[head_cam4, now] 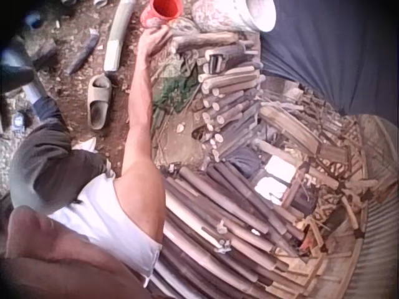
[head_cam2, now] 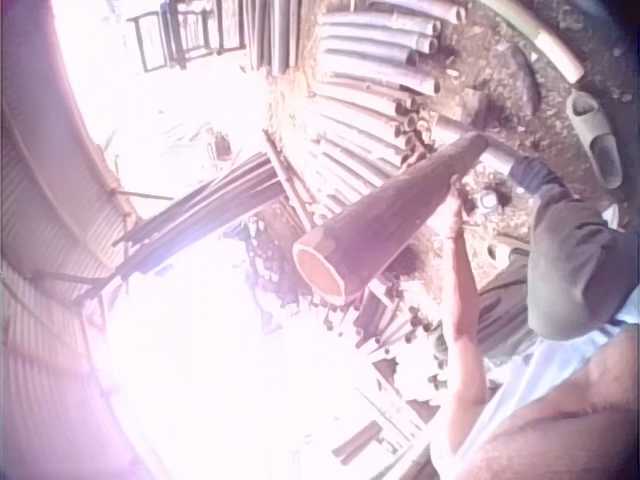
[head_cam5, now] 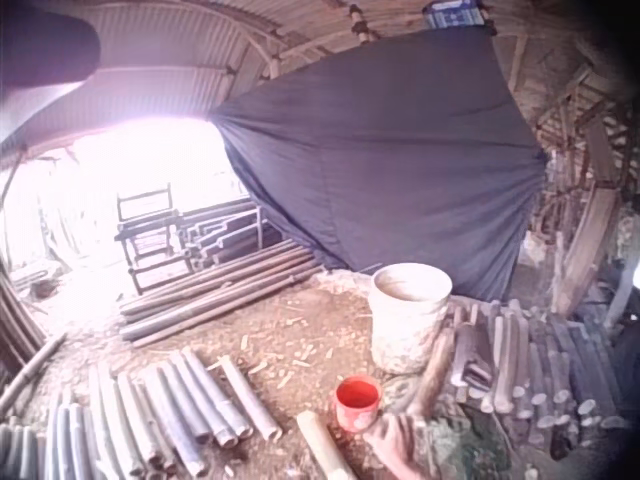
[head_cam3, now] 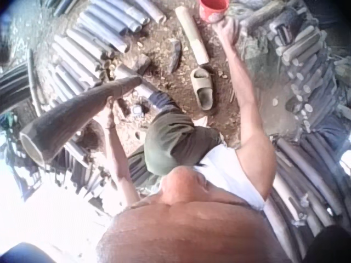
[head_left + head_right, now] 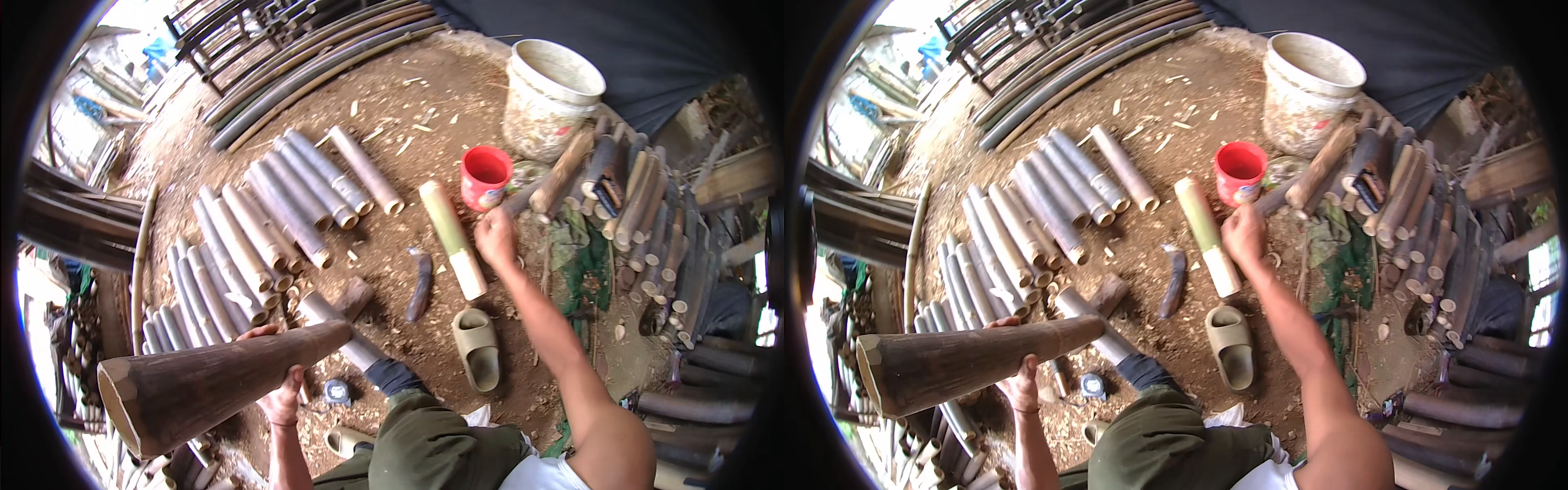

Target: The person carves a hole into a bamboo pole using a knife and a curved gouge, then fits another bamboo piece into the carved opening to create a joint.

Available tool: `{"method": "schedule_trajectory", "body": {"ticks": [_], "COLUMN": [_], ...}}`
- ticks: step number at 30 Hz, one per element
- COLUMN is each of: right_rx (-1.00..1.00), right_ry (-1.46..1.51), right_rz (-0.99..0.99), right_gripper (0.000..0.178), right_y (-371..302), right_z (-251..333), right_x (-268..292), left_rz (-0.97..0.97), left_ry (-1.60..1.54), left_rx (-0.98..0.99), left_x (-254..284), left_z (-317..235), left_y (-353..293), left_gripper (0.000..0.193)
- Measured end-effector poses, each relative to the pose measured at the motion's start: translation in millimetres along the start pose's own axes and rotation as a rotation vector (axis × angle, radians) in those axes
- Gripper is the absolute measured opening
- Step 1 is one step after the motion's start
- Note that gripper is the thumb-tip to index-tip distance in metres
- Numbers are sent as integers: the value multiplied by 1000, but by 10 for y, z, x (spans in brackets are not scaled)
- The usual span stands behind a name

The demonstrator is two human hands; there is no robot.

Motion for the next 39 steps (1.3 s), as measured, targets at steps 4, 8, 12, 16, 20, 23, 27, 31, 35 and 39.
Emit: {"method": "schedule_trajectory", "body": {"ticks": [4, 8, 12, 16, 20, 23, 27, 31, 35, 39], "right_rx": [-351, -575, -567, -825, -933, -916, -916, -945, -1027, -1015], "right_ry": [-322, -228, 206, 1009, 963, 880, 781, 726, 757, 777], "right_rz": [446, 337, 504, 911, 1102, 1161, 1118, 1061, 1047, 1117], "right_gripper": [74, 81, 64, 46, 29, 26, 26, 20, 16, 32], "right_y": [-1791, -1963, -2038, -2464, -2649, -2730, -2765, -2898, -2991, -2746], "right_z": [510, 298, 682, 1921, 2202, 2266, 2116, 1966, 1883, 1859], "right_x": [-1038, -1145, -951, -337, -391, -488, -523, -351, -275, -24], "left_rz": [1, 37, -41, -61, 18, -20, -3, 32, 24, 113], "left_ry": [50, -28, -80, 4, 46, 52, 55, 93, 66, 109], "left_rx": [-4, 49, 60, 25, 5, -7, 0, -22, -25, 11], "left_x": [204, 448, 548, 532, 332, 300, 264, 243, 197, 260], "left_z": [58, 130, 169, 107, 86, 35, 41, -5, 58, -87], "left_y": [-68, -114, -141, -111, -43, -30, -34, -11, -23, 54], "left_gripper": [96, 98, 98, 98, 95, 89, 89, 90, 87, 82]}}
Point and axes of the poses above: each hand's wrist, its own y-axis towards the middle knuckle, its own x-axis out of the back of the hand, z = x × y, the point moved 7 cm from there along y, towards the middle knuckle, and after that the axes turned 15 degrees about -z, right-handed, at the moved point
